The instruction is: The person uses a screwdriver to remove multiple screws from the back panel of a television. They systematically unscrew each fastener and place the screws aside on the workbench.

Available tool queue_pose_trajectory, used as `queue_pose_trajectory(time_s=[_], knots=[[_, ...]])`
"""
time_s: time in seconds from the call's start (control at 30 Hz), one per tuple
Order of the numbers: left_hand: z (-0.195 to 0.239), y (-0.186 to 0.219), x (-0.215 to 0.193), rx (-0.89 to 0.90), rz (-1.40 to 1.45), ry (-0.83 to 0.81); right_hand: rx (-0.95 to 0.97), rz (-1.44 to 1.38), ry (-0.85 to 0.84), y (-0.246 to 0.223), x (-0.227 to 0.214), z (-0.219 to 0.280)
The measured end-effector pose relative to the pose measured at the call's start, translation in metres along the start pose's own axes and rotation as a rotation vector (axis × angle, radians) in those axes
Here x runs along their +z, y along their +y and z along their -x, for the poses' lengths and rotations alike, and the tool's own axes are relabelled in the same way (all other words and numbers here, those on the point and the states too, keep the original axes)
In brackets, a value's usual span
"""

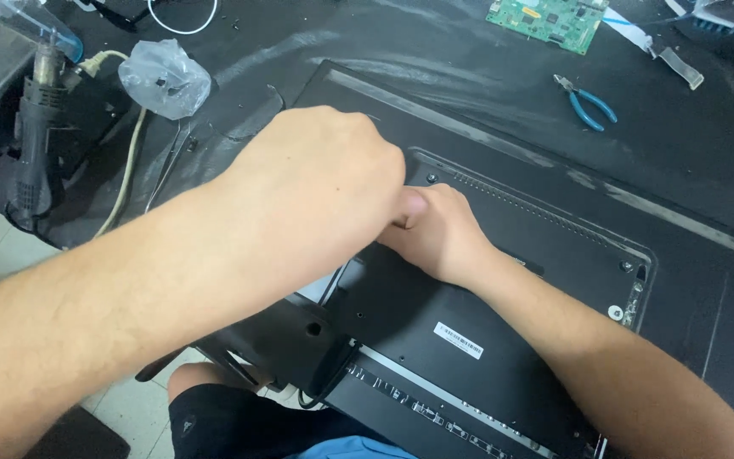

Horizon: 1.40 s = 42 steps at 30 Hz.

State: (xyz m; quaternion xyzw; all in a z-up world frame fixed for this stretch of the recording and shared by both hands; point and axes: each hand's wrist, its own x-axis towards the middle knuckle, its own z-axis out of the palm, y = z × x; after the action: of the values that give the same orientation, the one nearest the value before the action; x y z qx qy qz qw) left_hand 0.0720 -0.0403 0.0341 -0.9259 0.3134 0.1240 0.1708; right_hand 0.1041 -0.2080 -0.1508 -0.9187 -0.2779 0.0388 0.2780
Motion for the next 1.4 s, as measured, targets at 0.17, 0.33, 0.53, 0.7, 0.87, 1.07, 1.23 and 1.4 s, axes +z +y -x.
queue_pose_trajectory(time_s=[0.17,0.33,0.53,0.7,0.87,1.07,1.23,1.4], knots=[[-0.002,0.012,-0.005,-0.064,0.079,-0.071,0.000,-0.090,-0.048,0.011,0.000,0.002],[-0.008,0.017,0.018,0.014,0.116,-0.002,-0.120,-0.191,-0.077,0.015,-0.005,0.003],[-0.010,0.007,0.025,0.002,0.154,0.103,0.060,-0.014,-0.047,0.018,0.011,0.000],[-0.003,0.007,0.003,-0.005,0.162,-0.008,0.008,-0.067,-0.017,0.013,0.005,0.002],[-0.074,0.035,0.038,-0.338,-0.130,-0.027,0.193,-0.144,-0.081,0.001,-0.004,0.001],[-0.009,0.009,0.018,0.015,0.147,0.059,-0.061,-0.096,0.011,0.016,0.005,0.003],[-0.010,0.001,0.021,0.039,0.125,0.174,-0.049,-0.054,0.016,0.004,0.000,0.000],[0.000,0.007,0.014,0.045,0.185,0.086,0.167,-0.008,-0.119,-0.003,-0.003,-0.001]])
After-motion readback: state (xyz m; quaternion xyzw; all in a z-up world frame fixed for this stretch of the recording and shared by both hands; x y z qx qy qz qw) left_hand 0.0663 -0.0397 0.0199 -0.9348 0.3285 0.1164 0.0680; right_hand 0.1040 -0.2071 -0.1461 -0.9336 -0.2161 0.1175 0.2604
